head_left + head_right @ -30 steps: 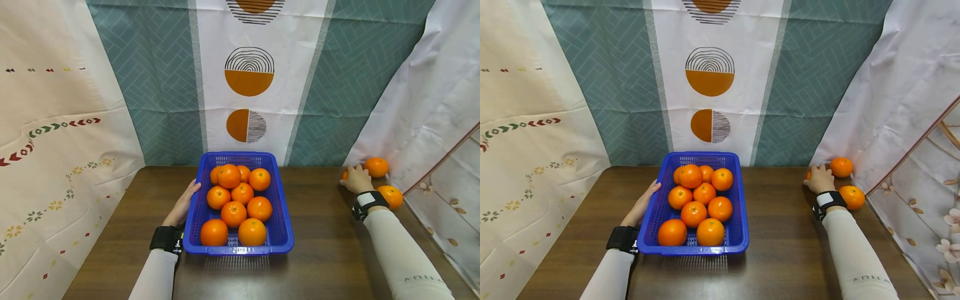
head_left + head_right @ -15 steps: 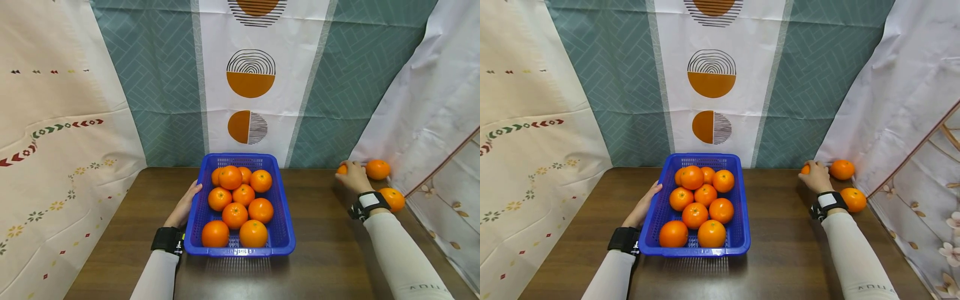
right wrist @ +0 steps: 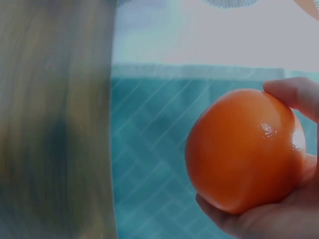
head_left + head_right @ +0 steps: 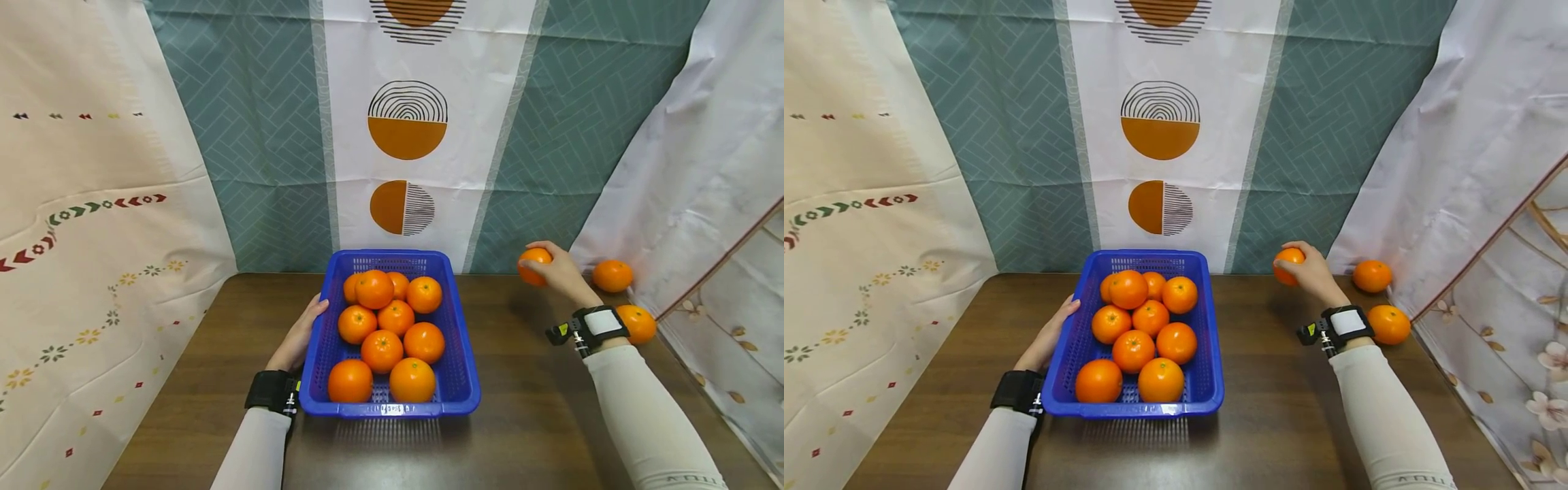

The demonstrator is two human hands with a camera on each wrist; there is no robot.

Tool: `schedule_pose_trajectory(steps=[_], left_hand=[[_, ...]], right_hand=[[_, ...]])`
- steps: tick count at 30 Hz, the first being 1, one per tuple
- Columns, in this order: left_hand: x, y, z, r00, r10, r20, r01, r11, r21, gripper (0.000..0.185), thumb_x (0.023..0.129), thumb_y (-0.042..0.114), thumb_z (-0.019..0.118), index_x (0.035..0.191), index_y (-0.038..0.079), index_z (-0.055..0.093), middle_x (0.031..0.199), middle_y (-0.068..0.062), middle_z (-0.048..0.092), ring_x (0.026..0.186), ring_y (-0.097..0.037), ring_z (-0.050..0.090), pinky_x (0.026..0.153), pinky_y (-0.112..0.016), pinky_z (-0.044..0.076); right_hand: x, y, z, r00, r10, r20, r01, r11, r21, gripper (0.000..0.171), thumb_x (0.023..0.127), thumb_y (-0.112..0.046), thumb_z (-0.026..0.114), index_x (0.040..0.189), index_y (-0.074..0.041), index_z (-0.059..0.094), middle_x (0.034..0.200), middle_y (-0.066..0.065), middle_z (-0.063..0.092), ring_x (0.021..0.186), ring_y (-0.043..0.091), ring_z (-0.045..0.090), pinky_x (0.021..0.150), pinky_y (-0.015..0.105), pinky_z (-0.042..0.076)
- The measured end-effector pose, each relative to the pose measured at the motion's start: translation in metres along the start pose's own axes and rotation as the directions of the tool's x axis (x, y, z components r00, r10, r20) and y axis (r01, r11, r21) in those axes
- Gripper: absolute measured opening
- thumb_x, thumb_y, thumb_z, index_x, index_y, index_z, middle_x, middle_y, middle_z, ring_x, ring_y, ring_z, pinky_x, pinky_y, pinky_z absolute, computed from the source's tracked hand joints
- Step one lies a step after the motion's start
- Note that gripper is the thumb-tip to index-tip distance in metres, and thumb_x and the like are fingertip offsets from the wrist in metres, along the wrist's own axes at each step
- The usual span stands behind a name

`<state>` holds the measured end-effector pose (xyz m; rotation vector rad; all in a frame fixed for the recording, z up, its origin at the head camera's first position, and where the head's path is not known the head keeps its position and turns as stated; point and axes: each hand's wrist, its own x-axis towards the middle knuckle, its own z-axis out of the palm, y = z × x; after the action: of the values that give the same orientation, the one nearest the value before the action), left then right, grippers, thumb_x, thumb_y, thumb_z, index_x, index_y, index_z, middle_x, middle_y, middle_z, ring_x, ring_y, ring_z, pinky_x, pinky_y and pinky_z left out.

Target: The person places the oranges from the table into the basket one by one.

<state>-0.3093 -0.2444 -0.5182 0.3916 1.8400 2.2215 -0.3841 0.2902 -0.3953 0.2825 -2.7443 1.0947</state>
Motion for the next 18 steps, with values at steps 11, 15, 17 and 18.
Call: schedule_pose_trajectory(steps=[11, 15, 17, 18], left_hand=[[-0.001, 0.001, -0.001, 1.0, -0.008, -0.005, 0.008, 1.0, -0.004, 0.06, 0.113, 0.045, 0.032, 0.165, 0.023, 0.013, 0.16, -0.025, 0.031, 0.116, -0.021, 0.062, 0.091, -0.041, 0.057], [-0.001, 0.001, 0.001, 1.0, -0.01, 0.007, 0.01, 1.0, -0.012, 0.059, 0.114, 0.044, 0.032, 0.166, 0.023, 0.013, 0.159, -0.025, 0.032, 0.116, -0.021, 0.062, 0.093, -0.043, 0.056], [-0.001, 0.001, 0.001, 1.0, -0.009, 0.012, 0.01, 1.0, -0.012, 0.059, 0.114, 0.044, 0.032, 0.166, 0.023, 0.013, 0.159, -0.025, 0.032, 0.117, -0.022, 0.062, 0.093, -0.044, 0.056], [0.0, 0.002, 0.001, 1.0, -0.009, 0.013, 0.01, 1.0, -0.012, 0.059, 0.114, 0.044, 0.032, 0.166, 0.023, 0.013, 0.158, -0.025, 0.032, 0.117, -0.022, 0.062, 0.093, -0.044, 0.056]], right_hand=[[-0.001, -0.037, 0.016, 0.997, -0.011, 0.078, -0.018, 0.933, 0.359, 0.051, 0.103, -0.033, 0.065, 0.148, -0.011, 0.052, 0.144, 0.015, 0.047, 0.112, 0.024, 0.05, 0.087, 0.026, 0.049], [-0.002, -0.049, 0.023, 0.995, -0.017, 0.1, -0.033, 0.881, 0.472, 0.046, 0.103, -0.028, 0.067, 0.145, -0.014, 0.053, 0.141, 0.011, 0.045, 0.112, 0.022, 0.052, 0.086, 0.024, 0.052], [-0.003, -0.054, 0.025, 0.995, -0.02, 0.095, -0.029, 0.872, 0.489, 0.044, 0.103, -0.026, 0.067, 0.143, -0.013, 0.054, 0.139, 0.01, 0.046, 0.111, 0.023, 0.053, 0.085, 0.024, 0.052], [-0.003, -0.056, 0.026, 0.995, -0.023, 0.095, -0.027, 0.869, 0.495, 0.043, 0.103, -0.025, 0.066, 0.142, -0.013, 0.054, 0.139, 0.011, 0.046, 0.111, 0.023, 0.053, 0.085, 0.024, 0.053]])
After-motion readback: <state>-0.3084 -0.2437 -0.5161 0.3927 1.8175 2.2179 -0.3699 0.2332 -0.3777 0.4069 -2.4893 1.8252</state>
